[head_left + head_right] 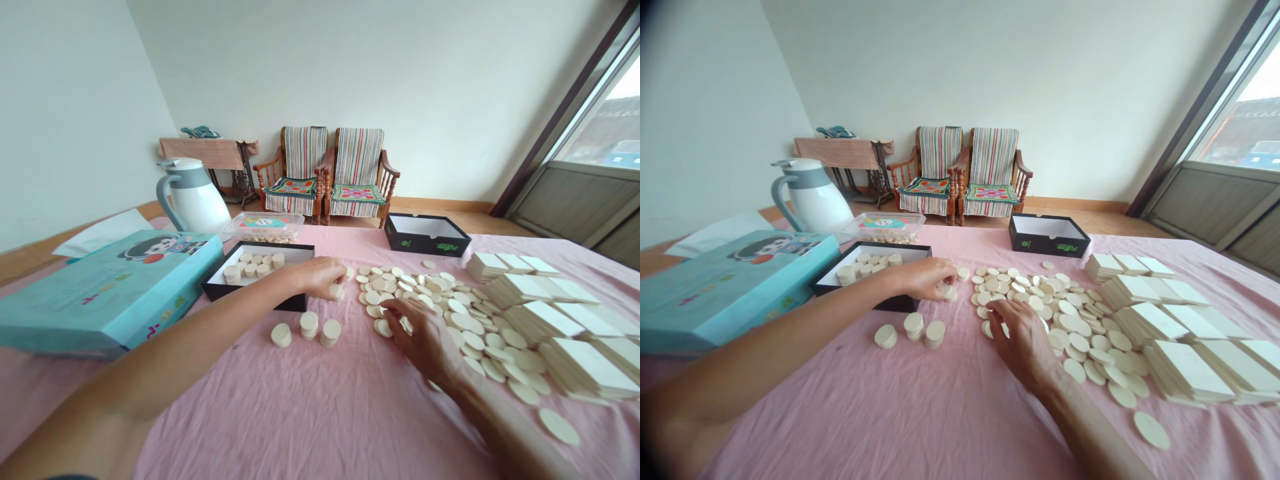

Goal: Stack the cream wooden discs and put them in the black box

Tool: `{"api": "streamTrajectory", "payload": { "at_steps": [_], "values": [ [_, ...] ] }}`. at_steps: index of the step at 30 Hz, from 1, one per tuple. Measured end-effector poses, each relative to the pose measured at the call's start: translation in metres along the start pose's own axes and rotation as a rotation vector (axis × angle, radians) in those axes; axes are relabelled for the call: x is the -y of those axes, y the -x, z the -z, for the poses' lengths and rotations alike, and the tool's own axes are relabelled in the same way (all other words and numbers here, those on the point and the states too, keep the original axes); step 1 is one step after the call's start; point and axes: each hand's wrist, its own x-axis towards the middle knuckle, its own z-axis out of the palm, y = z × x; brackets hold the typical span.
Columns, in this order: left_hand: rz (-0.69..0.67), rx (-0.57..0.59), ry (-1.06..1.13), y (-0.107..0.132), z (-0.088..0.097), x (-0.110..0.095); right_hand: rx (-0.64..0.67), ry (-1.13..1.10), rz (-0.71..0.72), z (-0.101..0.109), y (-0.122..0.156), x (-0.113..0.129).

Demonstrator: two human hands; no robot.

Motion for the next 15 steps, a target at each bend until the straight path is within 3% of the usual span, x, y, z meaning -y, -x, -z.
{"api": "streamTrajectory", "payload": {
  "at_steps": [9,15],
  "values": [
    [-0.021,0.023,-0.011,-0.011,-0.015,-0.001,0.016,0.003,-0.004,0.0,0.001,0.0],
    [-0.024,-0.024,-0.005,-0.004,-0.008,-0.002,0.041,0.007,-0.017,0.0,0.001,-0.001]
  ]
}}
